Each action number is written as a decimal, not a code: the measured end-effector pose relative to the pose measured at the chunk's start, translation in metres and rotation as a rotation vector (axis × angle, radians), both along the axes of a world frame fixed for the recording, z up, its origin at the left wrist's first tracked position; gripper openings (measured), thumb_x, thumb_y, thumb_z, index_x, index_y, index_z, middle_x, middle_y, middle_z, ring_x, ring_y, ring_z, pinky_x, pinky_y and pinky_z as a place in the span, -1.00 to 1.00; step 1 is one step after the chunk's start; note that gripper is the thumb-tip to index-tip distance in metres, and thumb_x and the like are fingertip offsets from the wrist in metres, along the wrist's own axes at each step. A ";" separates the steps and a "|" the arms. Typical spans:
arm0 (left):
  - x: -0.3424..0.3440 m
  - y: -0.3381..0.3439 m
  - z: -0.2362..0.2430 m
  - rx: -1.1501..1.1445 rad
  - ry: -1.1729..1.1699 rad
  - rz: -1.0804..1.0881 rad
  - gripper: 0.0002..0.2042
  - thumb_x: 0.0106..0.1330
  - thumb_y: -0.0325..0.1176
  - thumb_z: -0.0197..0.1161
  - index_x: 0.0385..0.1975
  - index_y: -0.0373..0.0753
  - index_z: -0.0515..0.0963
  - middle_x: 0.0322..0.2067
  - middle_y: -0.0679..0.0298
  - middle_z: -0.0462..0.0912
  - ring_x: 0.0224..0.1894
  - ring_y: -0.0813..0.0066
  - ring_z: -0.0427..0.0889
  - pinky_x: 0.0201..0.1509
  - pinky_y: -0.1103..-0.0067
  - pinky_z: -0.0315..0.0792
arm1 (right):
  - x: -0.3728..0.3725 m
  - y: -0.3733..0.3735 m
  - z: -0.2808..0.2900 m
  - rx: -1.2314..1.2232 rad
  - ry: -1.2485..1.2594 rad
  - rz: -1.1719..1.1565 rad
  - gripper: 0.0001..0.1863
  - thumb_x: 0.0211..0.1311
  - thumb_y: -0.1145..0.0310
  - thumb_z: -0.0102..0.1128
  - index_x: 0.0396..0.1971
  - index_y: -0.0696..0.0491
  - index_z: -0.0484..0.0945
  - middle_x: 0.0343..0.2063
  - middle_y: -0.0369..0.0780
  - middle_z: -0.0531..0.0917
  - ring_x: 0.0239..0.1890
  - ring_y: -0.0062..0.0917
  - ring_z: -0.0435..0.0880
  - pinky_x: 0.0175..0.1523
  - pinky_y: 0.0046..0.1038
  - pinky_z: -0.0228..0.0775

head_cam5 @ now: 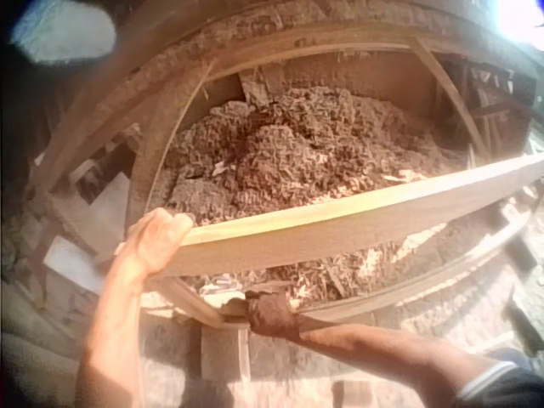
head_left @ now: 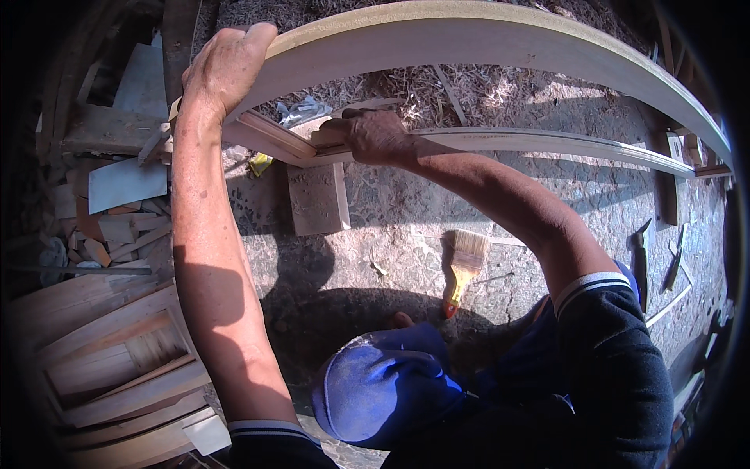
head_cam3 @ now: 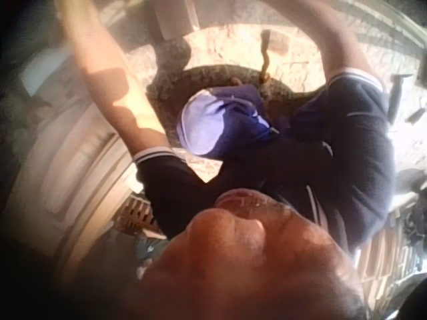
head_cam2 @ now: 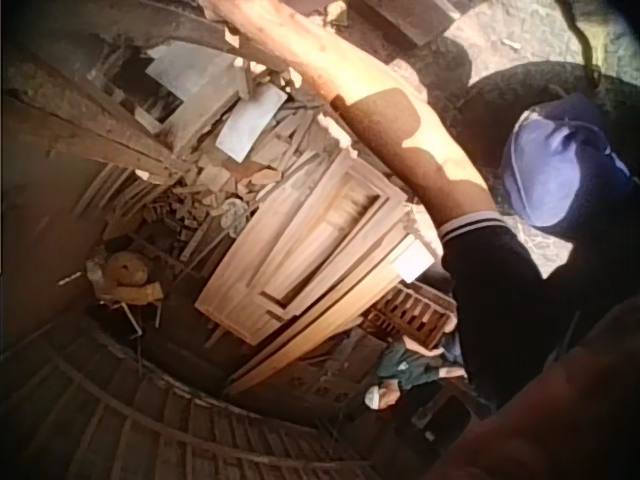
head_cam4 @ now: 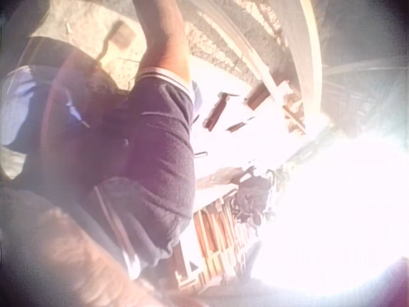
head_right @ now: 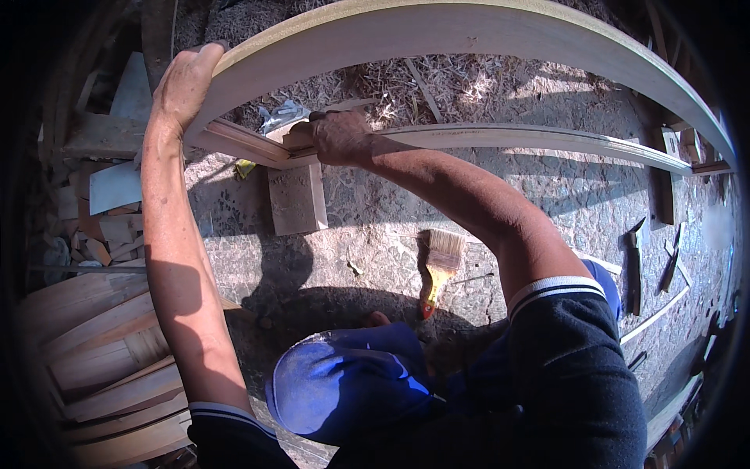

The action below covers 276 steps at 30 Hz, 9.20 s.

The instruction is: The person sits on the ground and uses a chisel and mallet to shape a curved wooden piece. They repeatedly position the wood, strike it with the mallet, and scrape the surface with the chisel to refine its shape.

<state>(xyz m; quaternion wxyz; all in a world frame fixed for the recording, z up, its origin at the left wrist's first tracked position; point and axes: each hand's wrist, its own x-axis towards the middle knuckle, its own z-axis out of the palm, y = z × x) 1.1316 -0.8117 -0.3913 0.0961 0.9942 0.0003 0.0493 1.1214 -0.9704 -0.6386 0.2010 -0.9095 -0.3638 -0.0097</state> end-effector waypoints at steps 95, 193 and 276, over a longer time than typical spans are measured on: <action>-0.055 -0.300 0.004 -0.014 0.039 -0.563 -0.48 0.13 -0.06 0.50 -0.05 -0.29 0.54 -0.30 -0.02 0.67 -0.20 -0.11 0.69 -0.08 0.26 0.51 | -0.187 -0.764 0.016 1.648 0.313 -1.094 -0.49 0.19 0.56 -0.03 0.19 0.25 0.47 0.10 -0.08 0.61 0.15 -0.36 0.65 0.36 -0.24 0.43; -0.070 -0.323 0.000 -0.016 -0.036 -0.493 -0.63 0.12 -0.29 0.49 -0.15 -0.29 0.52 -0.37 0.04 0.66 -0.30 0.02 0.66 -0.16 0.35 0.48 | -0.033 -0.753 0.021 0.474 0.074 -1.083 -0.61 0.30 0.07 0.30 -0.40 0.16 0.68 -0.47 -0.08 0.75 -0.44 -0.43 0.78 -0.40 -0.42 0.61; -0.017 0.006 -0.024 -0.008 -0.137 -0.238 -0.03 -0.04 0.83 -0.23 -0.61 -0.16 0.54 -0.72 0.29 0.41 -0.49 0.33 0.63 -0.29 0.15 0.48 | -0.066 0.006 0.010 0.447 0.649 -0.229 -0.61 0.37 0.03 0.24 0.01 -0.01 0.52 -0.20 -0.23 0.67 -0.20 -0.49 0.70 -0.15 -0.43 0.61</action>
